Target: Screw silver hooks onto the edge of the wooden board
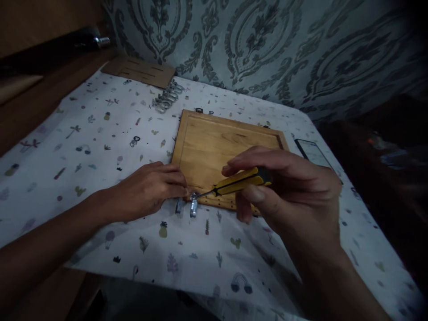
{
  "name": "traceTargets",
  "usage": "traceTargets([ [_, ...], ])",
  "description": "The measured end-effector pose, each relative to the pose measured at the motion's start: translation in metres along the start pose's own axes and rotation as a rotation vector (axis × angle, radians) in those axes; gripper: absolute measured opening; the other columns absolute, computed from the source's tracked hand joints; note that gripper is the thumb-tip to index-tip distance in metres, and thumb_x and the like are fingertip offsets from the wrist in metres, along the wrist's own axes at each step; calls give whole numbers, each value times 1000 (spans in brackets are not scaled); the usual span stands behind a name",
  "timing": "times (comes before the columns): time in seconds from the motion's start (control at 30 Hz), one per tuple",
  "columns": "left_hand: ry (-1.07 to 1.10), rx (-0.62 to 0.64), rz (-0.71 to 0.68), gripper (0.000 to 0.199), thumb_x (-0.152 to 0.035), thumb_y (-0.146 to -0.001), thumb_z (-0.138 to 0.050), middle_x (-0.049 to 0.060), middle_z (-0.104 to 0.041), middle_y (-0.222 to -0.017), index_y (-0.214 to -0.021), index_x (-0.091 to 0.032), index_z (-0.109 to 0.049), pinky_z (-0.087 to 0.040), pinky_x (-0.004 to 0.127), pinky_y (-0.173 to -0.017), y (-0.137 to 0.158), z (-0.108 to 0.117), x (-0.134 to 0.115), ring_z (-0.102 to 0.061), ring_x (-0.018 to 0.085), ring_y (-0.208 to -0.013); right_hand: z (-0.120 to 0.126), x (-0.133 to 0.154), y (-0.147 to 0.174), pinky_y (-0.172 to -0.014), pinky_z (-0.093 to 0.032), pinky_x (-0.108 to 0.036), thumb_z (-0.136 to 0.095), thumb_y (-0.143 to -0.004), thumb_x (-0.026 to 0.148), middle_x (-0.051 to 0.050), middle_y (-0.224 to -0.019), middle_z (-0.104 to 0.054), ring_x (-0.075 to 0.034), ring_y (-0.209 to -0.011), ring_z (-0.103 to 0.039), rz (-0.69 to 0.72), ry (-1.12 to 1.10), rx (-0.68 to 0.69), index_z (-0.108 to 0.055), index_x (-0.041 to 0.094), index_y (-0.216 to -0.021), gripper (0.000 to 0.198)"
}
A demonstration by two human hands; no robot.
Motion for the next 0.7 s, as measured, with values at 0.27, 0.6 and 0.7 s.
traceTargets([
  [0.27, 30, -1, 7, 48, 7, -83, -46, 7, -72, -116, -117, -18, -67, -53, 37, -91, 1, -2, 1, -63, 22, -105, -7, 1, -2, -41, -50, -16, -78, -81, 15, 2, -88, -76, -7, -53, -62, -42, -48, -60, -72, 26, -95, 19],
  [0.6, -4, -13, -7, 43, 5, -87, -40, 6, -73, -113, -111, -18, -68, -53, 37, -89, 0, -1, 0, -64, 21, -101, -1, -8, 6, -39, -53, -18, -84, -76, 21, 0, -87, -75, -9, -50, -64, 78, 94, -136, -75, 23, -91, 18],
  [0.7, 7, -6, -5, 44, 5, -86, -41, 6, -72, -115, -112, -18, -68, -53, 37, -92, 1, -2, 1, -63, 21, -104, -1, -12, 7, -42, -54, -18, -80, -81, 20, -1, -86, -74, -10, -55, -66, 151, 96, -242, -74, 23, -93, 13],
])
Point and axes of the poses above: each hand's wrist, its own y-axis away from the middle knuckle, its own z-axis out of the back of the hand, x = y × z, the point moved 1 cm from there along -y, towards the middle knuckle
